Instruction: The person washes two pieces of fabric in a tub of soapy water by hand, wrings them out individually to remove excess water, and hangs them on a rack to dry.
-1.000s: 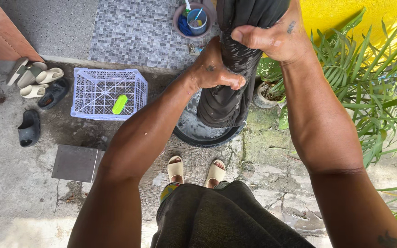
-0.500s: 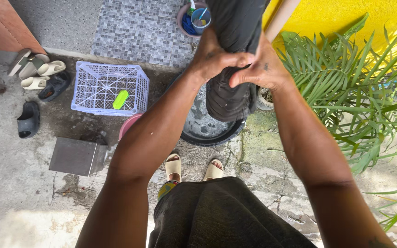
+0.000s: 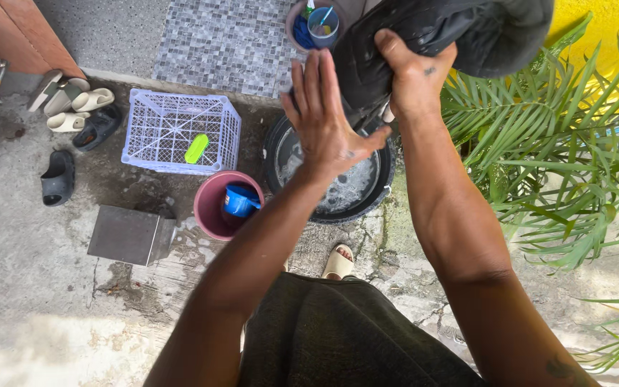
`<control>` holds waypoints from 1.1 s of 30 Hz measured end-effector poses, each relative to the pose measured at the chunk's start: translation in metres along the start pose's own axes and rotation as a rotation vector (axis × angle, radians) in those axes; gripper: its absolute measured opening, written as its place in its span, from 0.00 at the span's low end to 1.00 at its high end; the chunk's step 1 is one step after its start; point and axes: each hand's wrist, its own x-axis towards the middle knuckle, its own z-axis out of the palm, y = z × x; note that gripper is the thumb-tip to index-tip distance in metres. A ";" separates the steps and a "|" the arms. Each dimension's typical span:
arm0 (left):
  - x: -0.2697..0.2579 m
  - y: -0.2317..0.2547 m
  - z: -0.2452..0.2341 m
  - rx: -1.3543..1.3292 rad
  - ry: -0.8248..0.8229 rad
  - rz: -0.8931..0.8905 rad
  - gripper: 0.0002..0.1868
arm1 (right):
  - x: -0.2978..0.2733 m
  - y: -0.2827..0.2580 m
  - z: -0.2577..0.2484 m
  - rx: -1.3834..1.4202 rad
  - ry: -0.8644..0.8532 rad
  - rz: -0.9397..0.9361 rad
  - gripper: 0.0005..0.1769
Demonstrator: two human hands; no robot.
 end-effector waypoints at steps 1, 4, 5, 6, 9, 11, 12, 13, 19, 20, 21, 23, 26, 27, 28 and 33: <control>-0.007 0.010 0.008 0.061 0.052 -0.024 0.70 | -0.005 -0.005 0.010 0.029 0.017 -0.007 0.25; 0.000 0.012 0.025 0.064 0.279 -0.013 0.69 | -0.017 -0.029 0.023 0.080 0.020 0.015 0.23; 0.008 0.010 0.030 0.036 0.369 0.003 0.69 | -0.018 -0.038 0.022 0.078 -0.014 0.056 0.22; 0.012 0.008 0.032 -0.077 0.330 0.018 0.68 | -0.019 -0.044 0.020 0.073 -0.043 0.097 0.22; 0.023 0.001 0.033 -0.393 0.160 0.004 0.68 | -0.006 -0.056 0.007 0.114 -0.253 0.040 0.24; 0.034 0.000 0.033 -0.559 -0.006 -0.069 0.70 | 0.003 -0.058 -0.009 -0.082 -0.323 -0.056 0.26; 0.039 -0.004 0.031 -0.601 -0.127 -0.118 0.69 | 0.008 -0.057 -0.018 -0.179 -0.359 -0.102 0.27; 0.045 -0.009 0.028 -0.642 -0.249 -0.165 0.68 | 0.013 -0.055 -0.026 -0.230 -0.369 -0.104 0.24; 0.065 -0.014 0.033 -0.798 -0.360 0.157 0.56 | 0.036 -0.031 -0.051 0.044 -0.453 0.084 0.19; 0.069 -0.014 0.034 -0.831 -0.413 0.146 0.51 | 0.038 -0.030 -0.054 0.065 -0.434 0.082 0.19; 0.071 -0.013 0.035 -0.871 -0.457 0.127 0.48 | 0.040 -0.028 -0.057 0.086 -0.415 0.081 0.20; 0.072 -0.012 0.036 -0.946 -0.543 0.086 0.41 | 0.040 -0.029 -0.063 -0.015 -0.470 0.040 0.16; 0.066 -0.012 0.033 -1.058 -0.710 -0.121 0.36 | 0.035 -0.032 -0.058 -0.126 -0.475 -0.033 0.26; 0.066 -0.013 0.033 -1.079 -0.656 -0.075 0.36 | 0.033 -0.035 -0.055 -0.158 -0.463 -0.058 0.32; 0.065 -0.013 0.031 -1.100 -0.599 -0.030 0.37 | 0.033 -0.041 -0.054 -0.225 -0.508 -0.061 0.34; 0.073 -0.011 0.016 -1.439 -0.469 -0.124 0.29 | 0.059 -0.083 -0.059 -0.566 -0.970 -0.234 0.64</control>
